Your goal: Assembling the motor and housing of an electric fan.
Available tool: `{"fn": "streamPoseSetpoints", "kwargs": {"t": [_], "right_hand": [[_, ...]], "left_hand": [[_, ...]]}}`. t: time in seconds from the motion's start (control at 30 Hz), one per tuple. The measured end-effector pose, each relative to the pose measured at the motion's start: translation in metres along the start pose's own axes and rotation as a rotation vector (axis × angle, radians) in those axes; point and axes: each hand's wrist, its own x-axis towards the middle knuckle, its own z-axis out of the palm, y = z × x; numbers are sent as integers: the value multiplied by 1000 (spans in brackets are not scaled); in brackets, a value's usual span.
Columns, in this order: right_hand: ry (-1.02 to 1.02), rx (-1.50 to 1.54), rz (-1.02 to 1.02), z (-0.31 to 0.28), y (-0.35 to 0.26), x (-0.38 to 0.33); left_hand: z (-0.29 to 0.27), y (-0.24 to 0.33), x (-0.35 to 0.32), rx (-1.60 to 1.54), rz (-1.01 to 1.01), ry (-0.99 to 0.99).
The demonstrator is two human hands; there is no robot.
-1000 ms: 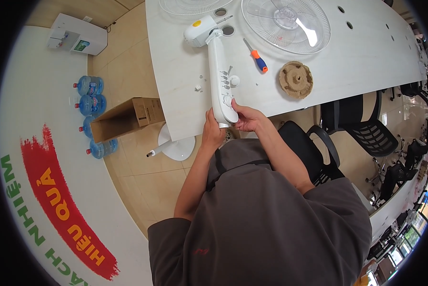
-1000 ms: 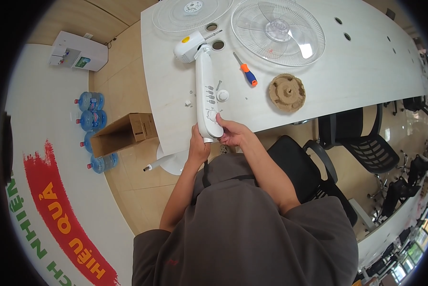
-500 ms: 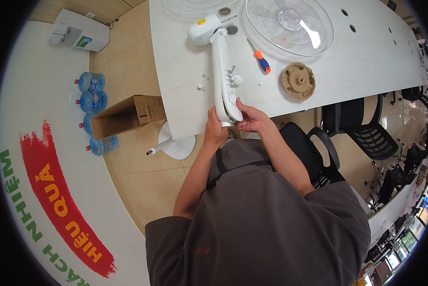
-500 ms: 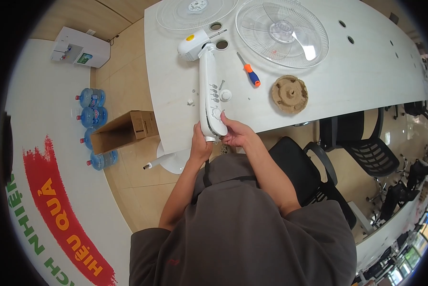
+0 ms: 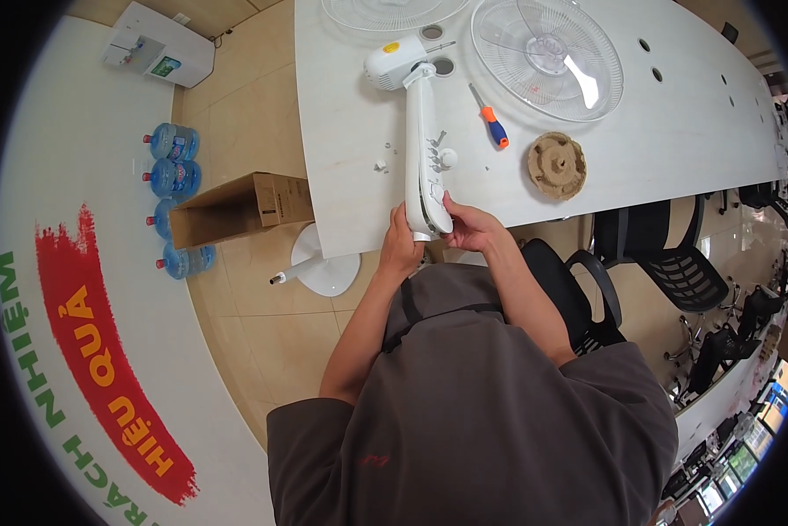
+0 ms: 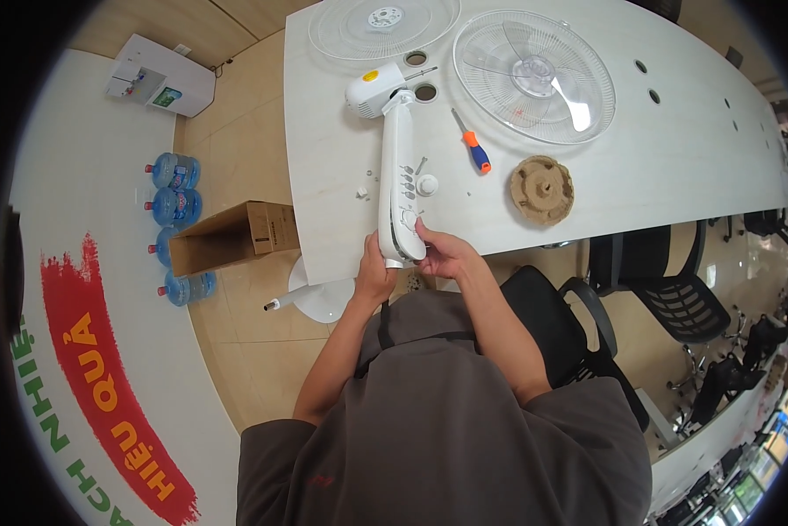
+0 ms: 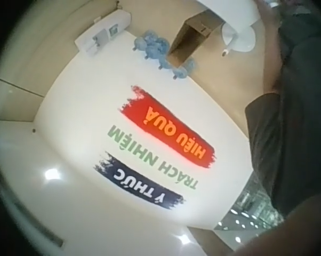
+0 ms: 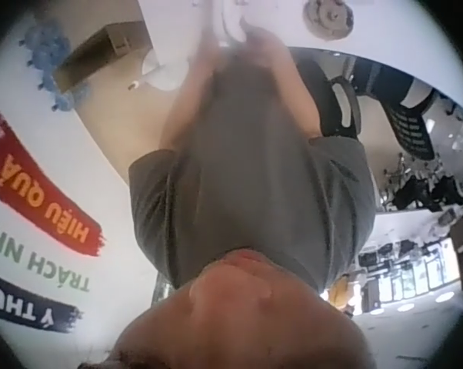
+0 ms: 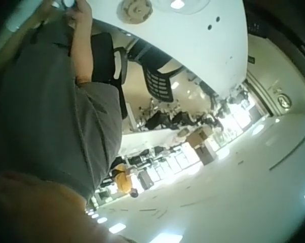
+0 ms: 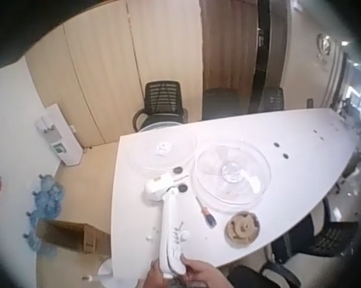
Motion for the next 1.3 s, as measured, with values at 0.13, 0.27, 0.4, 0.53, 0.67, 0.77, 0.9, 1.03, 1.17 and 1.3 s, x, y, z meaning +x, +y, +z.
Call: {"fn": "streamPoseSetpoints", "kwargs": {"t": [0.13, 0.27, 0.4, 0.53, 0.67, 0.77, 0.9, 1.03, 1.17, 1.3], "right_hand": [[95, -179, -4, -1, -10, -1], [129, -132, -40, -4, -14, -4], [134, -113, -45, -2, -20, -9], [115, -120, -15, -4, -22, -11], [79, -149, -10, -8, -24, -13], [148, -118, -18, 1, -26, -19], [165, -141, 1, 0, -27, -21], [73, -211, 32, -20, -24, -7], [91, -259, 65, -27, -22, -2], [140, -259, 41, -31, -21, -2]], "left_hand": [[-5, 8, 3, 13, -35, -48], [-16, 25, 11, -57, -60, -161], [-39, 32, 20, -164, -69, -367], [-34, 36, 43, -294, -153, -260], [-36, 52, 61, -358, -257, -270], [-34, 58, 62, -254, -197, -253], [-40, 70, 78, -393, -394, -292], [-37, 52, 87, -527, -477, -327], [-25, 34, 92, -571, -451, -353], [-7, 31, 88, -689, -415, -294]]}}
